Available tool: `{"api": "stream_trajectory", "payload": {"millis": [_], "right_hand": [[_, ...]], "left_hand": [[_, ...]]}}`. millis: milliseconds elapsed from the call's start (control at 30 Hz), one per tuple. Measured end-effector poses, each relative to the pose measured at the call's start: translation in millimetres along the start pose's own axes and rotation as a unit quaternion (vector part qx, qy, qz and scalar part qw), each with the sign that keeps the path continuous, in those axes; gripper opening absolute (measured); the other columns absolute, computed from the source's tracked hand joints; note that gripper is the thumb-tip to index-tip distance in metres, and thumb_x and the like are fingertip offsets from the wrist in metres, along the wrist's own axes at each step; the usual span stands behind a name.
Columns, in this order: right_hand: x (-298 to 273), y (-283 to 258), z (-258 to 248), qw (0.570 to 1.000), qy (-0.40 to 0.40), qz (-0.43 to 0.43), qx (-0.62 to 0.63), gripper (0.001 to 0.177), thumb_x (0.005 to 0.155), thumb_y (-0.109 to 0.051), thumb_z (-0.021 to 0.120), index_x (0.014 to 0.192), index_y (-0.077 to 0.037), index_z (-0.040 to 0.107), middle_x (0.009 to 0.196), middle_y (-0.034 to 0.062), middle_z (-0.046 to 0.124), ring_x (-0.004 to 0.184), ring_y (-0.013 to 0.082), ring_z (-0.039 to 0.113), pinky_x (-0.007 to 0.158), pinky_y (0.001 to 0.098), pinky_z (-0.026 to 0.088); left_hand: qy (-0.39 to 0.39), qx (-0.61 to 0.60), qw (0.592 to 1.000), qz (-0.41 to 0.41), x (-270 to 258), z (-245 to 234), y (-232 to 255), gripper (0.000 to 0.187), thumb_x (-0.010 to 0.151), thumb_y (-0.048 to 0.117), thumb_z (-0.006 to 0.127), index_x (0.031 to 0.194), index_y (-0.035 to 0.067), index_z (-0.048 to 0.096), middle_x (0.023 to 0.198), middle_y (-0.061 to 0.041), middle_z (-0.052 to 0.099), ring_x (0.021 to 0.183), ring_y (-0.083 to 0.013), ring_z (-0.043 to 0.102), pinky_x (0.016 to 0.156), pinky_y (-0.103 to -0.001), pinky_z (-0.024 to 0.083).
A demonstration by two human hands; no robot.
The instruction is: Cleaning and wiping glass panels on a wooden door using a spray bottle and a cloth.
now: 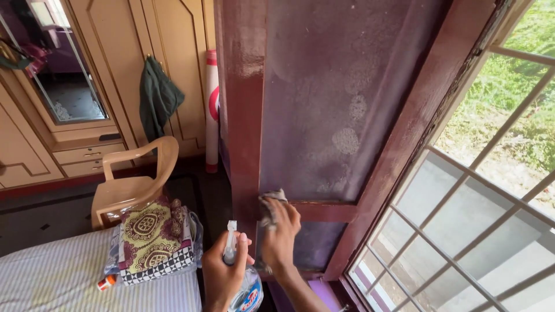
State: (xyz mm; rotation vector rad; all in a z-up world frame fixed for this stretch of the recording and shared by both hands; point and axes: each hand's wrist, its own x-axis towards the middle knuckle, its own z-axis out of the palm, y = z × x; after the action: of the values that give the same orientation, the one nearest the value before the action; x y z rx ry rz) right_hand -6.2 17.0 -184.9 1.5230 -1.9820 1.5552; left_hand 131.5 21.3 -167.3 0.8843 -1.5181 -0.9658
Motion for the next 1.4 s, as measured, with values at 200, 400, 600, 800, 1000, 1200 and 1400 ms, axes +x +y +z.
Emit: {"api": "stream_trajectory", "payload": {"millis": [200,400,600,800,1000,1200,1400], "right_hand": [[21,21,-3,0.904,-0.066,0.273,0.321,0.047,0.105,-0.03,0.035,0.124,-0.003,0.069,0.116,0.0141,0.072,0.106,0.0286,0.066,0.091,0.0393,0.051],[46,40,-3,0.974,-0.114,0.167,0.105,0.055,0.106,-0.038,0.031,0.111,0.001,0.07,0.102,0.0189,0.072,0.091,0.0266,0.07,0.081,0.0441,0.058],[93,38,-33,0.943,-0.018,0.176,0.281,0.057,0.106,-0.034,0.024,0.109,0.0,0.07,0.097,0.0173,0.072,0.086,0.0269,0.068,0.074,0.0436,0.06],[126,-37,-84,0.928,0.199,-0.007,0.316,0.052,0.11,-0.039,0.028,0.131,-0.003,0.058,0.11,0.0141,0.067,0.097,0.0227,0.069,0.08,0.0441,0.064],[146,0,-44,0.975,0.136,-0.151,-0.083,0.061,0.099,-0.04,0.046,0.152,-0.011,0.044,0.138,0.0199,0.052,0.115,0.0396,0.056,0.088,0.0581,0.055],[90,78,6,0.901,-0.129,-0.259,-0.322,0.071,0.095,-0.041,0.052,0.158,-0.013,0.034,0.156,0.022,0.038,0.141,0.0463,0.038,0.111,0.068,0.037],[49,145,-8,0.869,-0.265,-0.292,-0.299,0.058,0.103,-0.045,0.049,0.153,-0.017,0.042,0.153,0.016,0.046,0.14,0.0388,0.047,0.112,0.0587,0.044]], "left_hand": [[0.012,-0.004,1.0,-0.018,4,-12,-7,0.024,0.095,0.024,0.064,0.087,0.002,0.071,0.074,-0.009,0.079,0.05,-0.0152,0.076,0.045,-0.028,0.057],[0.03,0.006,0.999,-0.027,2,-22,-4,0.024,0.095,0.024,0.065,0.088,0.002,0.07,0.072,-0.01,0.079,0.05,-0.0148,0.076,0.045,-0.028,0.057],[0.04,0.001,0.998,-0.041,1,-24,-4,0.023,0.094,0.024,0.066,0.089,0.002,0.07,0.072,-0.009,0.079,0.05,-0.015,0.075,0.045,-0.028,0.055],[0.044,-0.001,0.998,-0.033,3,-25,-4,0.024,0.094,0.025,0.066,0.089,0.002,0.07,0.073,-0.008,0.079,0.05,-0.014,0.075,0.046,-0.028,0.056],[0.041,0.01,0.998,-0.048,2,-28,-6,0.026,0.094,0.027,0.066,0.09,0.002,0.07,0.074,-0.008,0.079,0.051,-0.0143,0.075,0.046,-0.029,0.056],[0.044,0.018,0.998,-0.042,4,-29,-9,0.025,0.095,0.027,0.065,0.09,0.003,0.07,0.074,-0.008,0.08,0.052,-0.0136,0.076,0.048,-0.028,0.057],[0.041,0.012,0.998,-0.038,4,-27,-9,0.023,0.094,0.025,0.066,0.089,0.002,0.07,0.072,-0.009,0.079,0.051,-0.0136,0.075,0.047,-0.028,0.056]]}}
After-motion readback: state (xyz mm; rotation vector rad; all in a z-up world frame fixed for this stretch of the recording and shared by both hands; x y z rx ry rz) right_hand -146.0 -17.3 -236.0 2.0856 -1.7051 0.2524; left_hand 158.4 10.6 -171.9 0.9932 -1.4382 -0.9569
